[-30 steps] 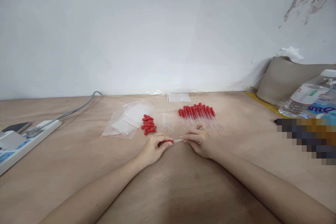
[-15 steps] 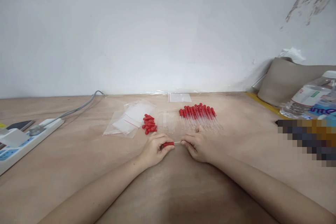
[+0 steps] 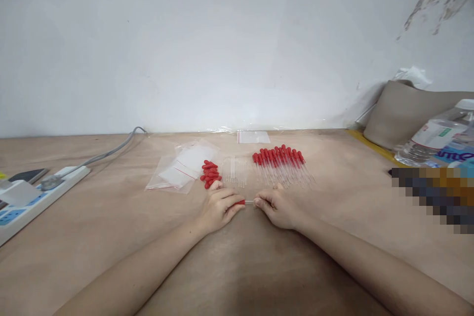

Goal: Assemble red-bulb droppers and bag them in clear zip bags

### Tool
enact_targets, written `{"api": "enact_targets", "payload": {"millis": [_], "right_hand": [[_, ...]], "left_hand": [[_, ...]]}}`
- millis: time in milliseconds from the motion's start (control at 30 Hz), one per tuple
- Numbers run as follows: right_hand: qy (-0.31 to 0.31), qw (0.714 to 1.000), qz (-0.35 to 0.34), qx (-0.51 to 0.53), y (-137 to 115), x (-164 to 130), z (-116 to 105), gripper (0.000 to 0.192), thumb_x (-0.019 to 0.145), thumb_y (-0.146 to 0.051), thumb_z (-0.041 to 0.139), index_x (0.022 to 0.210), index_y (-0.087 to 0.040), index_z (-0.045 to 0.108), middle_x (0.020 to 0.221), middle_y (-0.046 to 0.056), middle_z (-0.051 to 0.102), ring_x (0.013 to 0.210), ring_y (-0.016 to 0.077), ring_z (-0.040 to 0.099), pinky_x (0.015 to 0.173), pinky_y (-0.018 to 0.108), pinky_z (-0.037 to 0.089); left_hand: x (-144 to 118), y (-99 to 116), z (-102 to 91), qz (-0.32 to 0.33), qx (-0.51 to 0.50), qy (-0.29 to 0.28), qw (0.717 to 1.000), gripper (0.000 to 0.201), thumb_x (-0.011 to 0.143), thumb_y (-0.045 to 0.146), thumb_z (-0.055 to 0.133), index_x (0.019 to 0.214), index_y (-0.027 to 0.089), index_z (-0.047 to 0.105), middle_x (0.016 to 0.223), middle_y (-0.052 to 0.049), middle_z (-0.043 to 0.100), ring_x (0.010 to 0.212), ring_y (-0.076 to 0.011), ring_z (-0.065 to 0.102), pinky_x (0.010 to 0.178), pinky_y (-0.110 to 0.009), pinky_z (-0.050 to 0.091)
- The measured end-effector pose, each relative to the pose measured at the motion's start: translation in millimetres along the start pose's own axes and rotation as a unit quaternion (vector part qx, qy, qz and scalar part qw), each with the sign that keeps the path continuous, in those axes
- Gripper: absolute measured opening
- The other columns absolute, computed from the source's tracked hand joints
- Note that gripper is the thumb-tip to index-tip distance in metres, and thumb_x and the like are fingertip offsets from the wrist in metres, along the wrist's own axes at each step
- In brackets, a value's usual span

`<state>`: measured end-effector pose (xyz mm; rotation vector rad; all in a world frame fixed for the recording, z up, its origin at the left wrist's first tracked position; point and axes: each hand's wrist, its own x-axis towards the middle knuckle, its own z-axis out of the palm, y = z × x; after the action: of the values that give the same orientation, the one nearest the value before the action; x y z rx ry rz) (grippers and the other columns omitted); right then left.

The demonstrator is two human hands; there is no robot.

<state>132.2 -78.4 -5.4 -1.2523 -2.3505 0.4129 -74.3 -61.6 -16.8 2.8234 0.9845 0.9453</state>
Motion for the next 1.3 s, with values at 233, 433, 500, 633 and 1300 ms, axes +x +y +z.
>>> {"api": "enact_targets", "payload": {"millis": [233,433,500,633,1300], "right_hand": [[-0.045,0.998,-0.030,-0.016,-12.8,5.7,-26.4,0.019,0.078,-0.018,0.045,0.067,-0.020,0.060,0.065,-0.002,0.064,0.058,0.0104,0.052,0.065,0.026,0.032],[0.050,0.984,0.168,0.019,8.6,46.9,-35.5,0.025,0.076,-0.033,0.046,0.061,-0.018,0.059,0.065,0.002,0.064,0.061,0.0138,0.056,0.053,0.023,0.033],[0.084,0.969,0.230,-0.029,15.2,65.2,-29.1,0.029,0.076,-0.036,0.044,0.059,-0.018,0.059,0.067,0.004,0.064,0.065,0.0164,0.057,0.055,0.025,0.034],[0.081,0.948,0.272,-0.142,16.9,89.7,-10.8,0.032,0.079,-0.036,0.040,0.068,-0.017,0.063,0.076,0.010,0.065,0.077,0.0225,0.059,0.068,0.033,0.034],[0.022,0.947,0.270,-0.170,3.0,95.1,7.7,0.031,0.077,-0.036,0.042,0.082,-0.014,0.064,0.081,0.013,0.065,0.081,0.0247,0.059,0.079,0.040,0.027]], "left_hand": [[1.6,-2.8,-4.3,-0.043,-0.057,0.034,0.997,0.021,0.082,0.030,0.052,0.101,0.023,0.058,0.097,-0.005,0.062,0.088,-0.0175,0.056,0.079,-0.031,0.039],[0.0,-0.9,-3.1,-0.143,-0.079,0.088,0.983,0.047,0.077,0.027,0.056,0.120,0.020,0.036,0.102,-0.006,0.049,0.071,-0.0132,0.051,0.069,-0.029,0.045],[-0.7,-0.6,-3.0,-0.135,-0.081,0.066,0.985,0.041,0.078,0.026,0.054,0.116,0.020,0.039,0.099,-0.006,0.049,0.069,-0.0125,0.050,0.067,-0.028,0.045],[-1.4,-0.2,-4.3,-0.130,-0.082,0.031,0.988,0.031,0.079,0.023,0.052,0.109,0.021,0.044,0.096,-0.005,0.049,0.066,-0.0114,0.049,0.063,-0.026,0.045],[15.2,-24.9,-42.5,-0.174,0.133,0.019,0.976,0.021,0.071,0.033,0.060,0.088,0.021,0.055,0.089,-0.004,0.055,0.086,-0.0223,0.047,0.075,-0.036,0.036]]}}
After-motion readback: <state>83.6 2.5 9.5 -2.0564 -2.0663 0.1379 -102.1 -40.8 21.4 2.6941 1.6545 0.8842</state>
